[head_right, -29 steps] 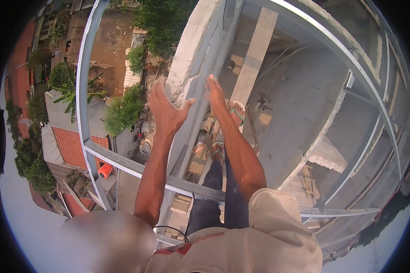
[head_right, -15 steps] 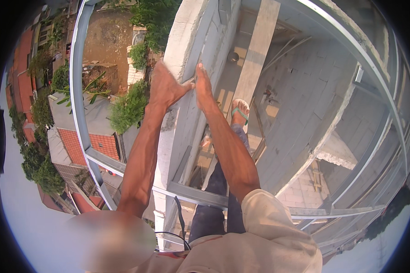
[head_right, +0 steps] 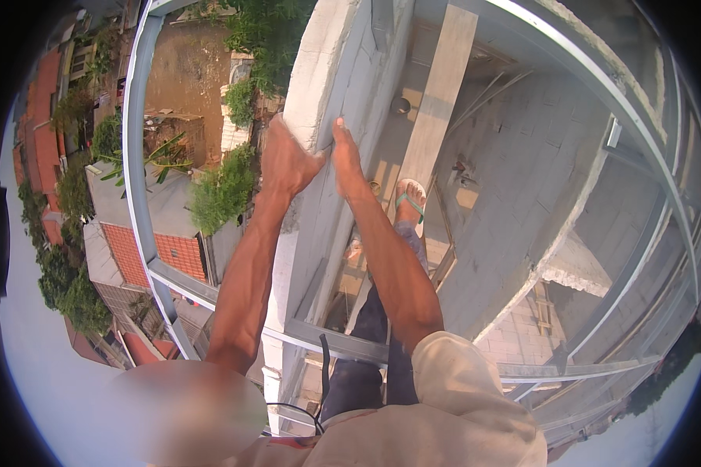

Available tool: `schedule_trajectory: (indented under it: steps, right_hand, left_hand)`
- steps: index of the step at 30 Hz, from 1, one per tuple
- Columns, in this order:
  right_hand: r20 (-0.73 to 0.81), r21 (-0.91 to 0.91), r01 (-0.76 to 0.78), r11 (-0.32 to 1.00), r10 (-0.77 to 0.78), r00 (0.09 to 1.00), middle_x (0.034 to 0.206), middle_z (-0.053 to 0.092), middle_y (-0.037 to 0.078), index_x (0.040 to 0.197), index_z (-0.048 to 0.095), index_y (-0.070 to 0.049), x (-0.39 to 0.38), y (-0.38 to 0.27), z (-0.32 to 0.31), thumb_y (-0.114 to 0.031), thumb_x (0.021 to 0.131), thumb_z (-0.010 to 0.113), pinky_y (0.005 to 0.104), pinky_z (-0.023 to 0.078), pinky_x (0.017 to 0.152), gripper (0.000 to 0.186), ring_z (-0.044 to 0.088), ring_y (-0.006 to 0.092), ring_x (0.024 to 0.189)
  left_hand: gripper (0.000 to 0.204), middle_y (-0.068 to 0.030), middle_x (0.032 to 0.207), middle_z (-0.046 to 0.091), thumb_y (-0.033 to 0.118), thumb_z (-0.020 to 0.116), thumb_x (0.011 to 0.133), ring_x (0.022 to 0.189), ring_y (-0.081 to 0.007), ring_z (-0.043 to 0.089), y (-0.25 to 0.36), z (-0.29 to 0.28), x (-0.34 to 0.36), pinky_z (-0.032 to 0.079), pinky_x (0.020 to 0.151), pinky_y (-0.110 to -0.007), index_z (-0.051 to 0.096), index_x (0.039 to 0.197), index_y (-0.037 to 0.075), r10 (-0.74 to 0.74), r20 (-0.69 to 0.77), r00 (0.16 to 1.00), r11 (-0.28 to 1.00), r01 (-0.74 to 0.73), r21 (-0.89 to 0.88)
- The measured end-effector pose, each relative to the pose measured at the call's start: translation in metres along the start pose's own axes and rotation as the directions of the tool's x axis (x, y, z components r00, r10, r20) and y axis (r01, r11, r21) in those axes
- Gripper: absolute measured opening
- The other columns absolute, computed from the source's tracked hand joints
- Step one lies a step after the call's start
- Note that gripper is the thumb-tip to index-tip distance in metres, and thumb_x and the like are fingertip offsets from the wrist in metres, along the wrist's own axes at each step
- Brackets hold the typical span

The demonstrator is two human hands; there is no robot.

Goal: The person places white rectangular tiles onto a metal framework, then scoops mortar from a bucket with a trowel and applies it between the tiles to secure them. The person works on a narrow elevated beam, handling tiles and mortar repeatedly.

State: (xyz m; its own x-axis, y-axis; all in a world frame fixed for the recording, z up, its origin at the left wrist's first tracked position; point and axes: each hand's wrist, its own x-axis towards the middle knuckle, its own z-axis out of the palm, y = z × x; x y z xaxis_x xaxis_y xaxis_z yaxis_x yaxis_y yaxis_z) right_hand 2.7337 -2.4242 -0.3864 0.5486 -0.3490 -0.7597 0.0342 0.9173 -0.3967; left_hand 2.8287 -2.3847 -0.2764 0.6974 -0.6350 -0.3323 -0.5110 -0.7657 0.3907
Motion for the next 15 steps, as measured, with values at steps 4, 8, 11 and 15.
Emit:
schedule_trajectory:
  steps: [4, 8, 11, 15]
  right_hand:
    - [0.026, -0.021, -0.025, 0.999, 0.025, 0.999, 0.171, 0.027, 0.012, 0.164, 0.028, -0.002, -0.024, -0.006, 0.012, -0.058, 0.109, 0.043, 0.0479, 0.019, 0.128, 0.08, 0.023, 0.0258, 0.158]
    - [-0.04, -0.095, -0.009, 0.995, 0.005, 0.999, 0.173, 0.023, 0.014, 0.165, 0.024, -0.001, -0.02, -0.014, 0.014, -0.064, 0.106, 0.043, 0.0493, 0.017, 0.129, 0.088, 0.017, 0.0312, 0.16]
    - [-0.081, -0.379, 0.015, 0.925, -0.049, 0.996, 0.171, 0.023, 0.021, 0.164, 0.022, 0.003, -0.023, -0.043, 0.0, -0.067, 0.104, 0.045, 0.0469, 0.018, 0.129, 0.095, 0.018, 0.0348, 0.16]
    - [-0.032, -0.795, 0.203, 0.571, -0.374, 0.927, 0.168, 0.027, 0.027, 0.164, 0.024, 0.001, -0.024, -0.132, -0.074, -0.07, 0.1, 0.05, 0.0471, 0.023, 0.128, 0.099, 0.025, 0.0392, 0.158]
  left_hand:
    - [0.101, -0.0355, 0.131, 0.055, 0.022, 0.094, 0.067, 0.117, -0.0495, 0.062, -0.002, -0.001, -0.002, 0.053, 0.099, -0.052, 0.034, 0.141, -0.012, -0.073, 0.067, 0.995, 0.997, 0.074, -0.006]
    - [0.096, -0.0331, 0.128, 0.056, 0.021, 0.091, 0.07, 0.118, -0.0489, 0.06, 0.01, -0.008, 0.0, 0.052, 0.099, -0.051, 0.035, 0.142, -0.009, -0.113, 0.122, 0.986, 0.994, 0.114, -0.001]
    - [0.091, -0.0326, 0.125, 0.057, 0.021, 0.089, 0.072, 0.117, -0.0489, 0.06, 0.001, -0.002, -0.003, 0.052, 0.099, -0.051, 0.037, 0.141, -0.008, -0.052, 0.063, 0.997, 0.999, 0.052, -0.001]
    - [0.116, -0.0366, 0.147, 0.047, 0.027, 0.093, 0.072, 0.135, -0.0479, 0.052, 0.021, -0.029, -0.009, 0.043, 0.114, -0.051, 0.021, 0.155, -0.011, -0.112, 0.14, 0.984, 0.986, 0.093, 0.137]
